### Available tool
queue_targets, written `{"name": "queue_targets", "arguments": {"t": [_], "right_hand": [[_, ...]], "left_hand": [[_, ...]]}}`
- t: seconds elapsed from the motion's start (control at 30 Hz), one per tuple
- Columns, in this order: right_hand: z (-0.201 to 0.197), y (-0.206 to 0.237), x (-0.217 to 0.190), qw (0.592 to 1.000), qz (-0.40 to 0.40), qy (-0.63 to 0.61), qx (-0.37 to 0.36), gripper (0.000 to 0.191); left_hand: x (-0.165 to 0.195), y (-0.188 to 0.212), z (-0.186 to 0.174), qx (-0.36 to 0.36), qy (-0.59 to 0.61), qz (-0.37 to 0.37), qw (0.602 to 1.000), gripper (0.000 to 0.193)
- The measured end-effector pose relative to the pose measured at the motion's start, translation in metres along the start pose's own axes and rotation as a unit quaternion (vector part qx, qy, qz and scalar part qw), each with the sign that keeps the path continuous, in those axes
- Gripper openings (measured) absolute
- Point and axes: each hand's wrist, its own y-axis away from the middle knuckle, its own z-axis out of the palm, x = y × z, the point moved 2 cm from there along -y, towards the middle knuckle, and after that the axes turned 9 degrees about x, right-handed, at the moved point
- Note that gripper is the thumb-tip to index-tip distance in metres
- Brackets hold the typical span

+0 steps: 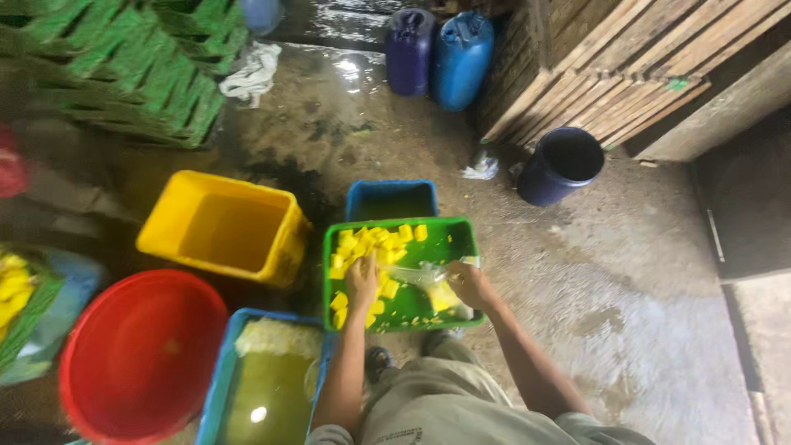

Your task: The person picks yellow tofu blocks one at a time from a green tray, inserts each block into a clear plastic bag, and places the bagged tofu into a blue tub filled with liquid. The person repeats this bagging cycle continuously throughout the clip.

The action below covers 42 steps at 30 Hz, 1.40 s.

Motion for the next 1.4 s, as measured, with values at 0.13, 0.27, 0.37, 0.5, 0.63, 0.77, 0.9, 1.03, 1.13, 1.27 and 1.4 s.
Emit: {"name": "queue_targets", "arguments": {"t": [0.13,0.27,0.37,0.5,0.63,0.77,0.9,1.03,1.13,1.27,1.4], "right_hand": [[0.026,0.033,-0.051,0.965,-0.057,-0.234,-0.105,0.044],[0.012,0.045,-0.072,0.982,-0.034,-0.148,-0.113,0.035],[-0.019,0.047,-0.068,0.994,-0.043,-0.012,-0.097,0.030],[-0.044,0.050,-0.070,0.988,-0.049,-0.137,-0.046,0.029],[-0.052,0.054,-0.061,0.982,0.145,-0.117,0.035,0.031],[-0.071,0.055,-0.040,0.975,0.047,-0.215,0.031,0.029],[-0.096,0.050,-0.008,0.970,0.058,-0.225,0.066,0.027],[-0.107,0.048,-0.013,0.963,-0.034,-0.108,0.246,0.026],[-0.095,0.058,-0.037,0.908,-0.168,-0.118,0.366,0.006],[-0.058,0.057,-0.045,0.947,-0.085,-0.307,-0.040,0.036],[-0.061,0.035,-0.015,0.948,-0.059,-0.301,-0.088,0.010]], "left_hand": [[0.047,0.048,-0.033,-0.009,-0.152,0.436,0.887,0.079],[0.062,0.067,-0.058,-0.131,-0.217,0.416,0.873,0.027],[0.042,0.065,-0.089,-0.329,-0.204,-0.006,0.922,0.035],[0.031,0.073,-0.120,-0.284,-0.168,0.006,0.944,0.028],[0.031,0.092,-0.126,-0.207,0.005,-0.069,0.976,0.025],[0.028,0.103,-0.106,-0.055,-0.069,-0.136,0.987,0.029],[0.030,0.103,-0.060,-0.086,0.201,-0.102,0.970,0.029],[0.039,0.092,-0.020,0.064,0.053,-0.038,0.996,0.031],[0.048,0.091,0.022,0.012,0.073,-0.061,0.995,0.013],[0.055,0.093,0.079,-0.101,0.154,-0.001,0.983,0.038],[0.047,0.089,0.075,-0.121,-0.050,0.158,0.979,0.045]]}}
